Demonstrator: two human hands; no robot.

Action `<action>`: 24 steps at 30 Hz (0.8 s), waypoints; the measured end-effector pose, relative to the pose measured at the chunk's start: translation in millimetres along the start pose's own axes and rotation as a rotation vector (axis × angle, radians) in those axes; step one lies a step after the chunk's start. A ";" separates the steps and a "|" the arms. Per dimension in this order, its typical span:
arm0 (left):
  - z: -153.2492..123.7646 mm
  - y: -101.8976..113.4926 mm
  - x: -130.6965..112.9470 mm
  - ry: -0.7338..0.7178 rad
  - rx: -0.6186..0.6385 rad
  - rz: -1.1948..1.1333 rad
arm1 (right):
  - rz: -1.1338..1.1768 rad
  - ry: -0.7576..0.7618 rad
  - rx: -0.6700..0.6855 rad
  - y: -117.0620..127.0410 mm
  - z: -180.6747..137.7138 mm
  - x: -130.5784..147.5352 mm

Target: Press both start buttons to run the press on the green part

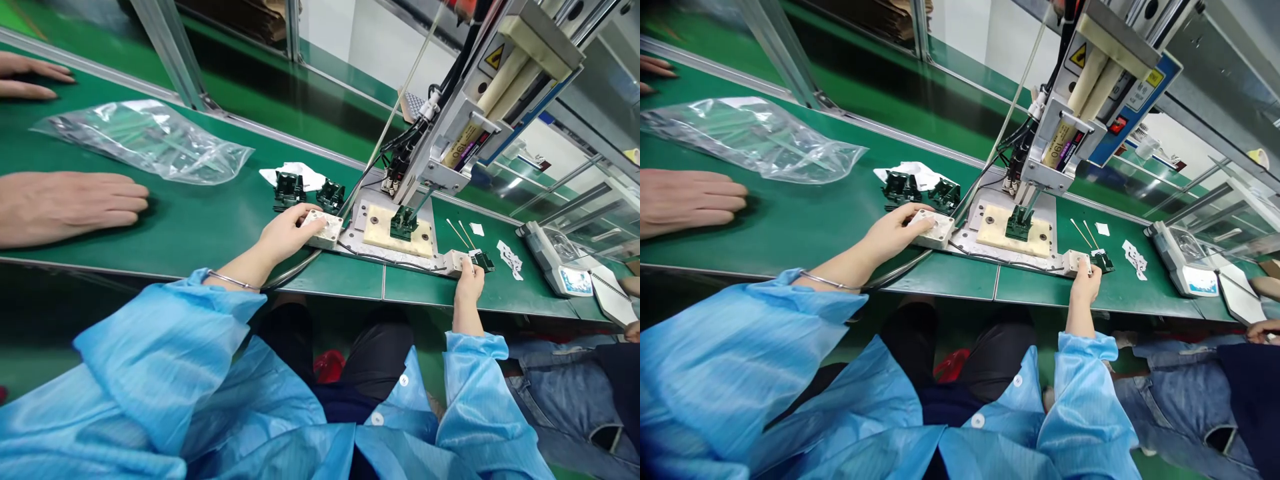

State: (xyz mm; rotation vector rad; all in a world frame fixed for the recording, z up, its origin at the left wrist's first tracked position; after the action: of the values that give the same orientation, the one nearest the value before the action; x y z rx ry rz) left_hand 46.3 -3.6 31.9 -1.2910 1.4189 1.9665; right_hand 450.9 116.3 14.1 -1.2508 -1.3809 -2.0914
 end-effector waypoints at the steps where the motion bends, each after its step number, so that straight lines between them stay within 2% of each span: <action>1: -0.4 0.0 -0.3 0.003 -0.004 0.004 | -0.002 -0.006 -0.010 -0.1 -0.6 0.1; 6: -2.8 -0.2 0.1 0.014 -0.037 0.039 | -0.054 0.003 -0.053 -1.1 -2.0 -1.7; 24: -4.1 3.5 2.4 0.028 -0.103 0.034 | -0.070 0.017 -0.044 -2.3 -4.2 -3.2</action>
State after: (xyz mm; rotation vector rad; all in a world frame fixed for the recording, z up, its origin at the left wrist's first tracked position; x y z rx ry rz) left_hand 44.4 -9.2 31.4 -1.3520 1.3776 2.0763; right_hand 449.1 113.2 9.6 -1.2154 -1.3979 -2.1851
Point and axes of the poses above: each hand's wrist, its own z-axis towards the middle knuckle, its own y-axis out of the back of the hand, x = y × z, the point moved 2 cm from there along z, towards the middle knuckle, and after that the axes turned 2 degrees about x, right-handed, at the moved point
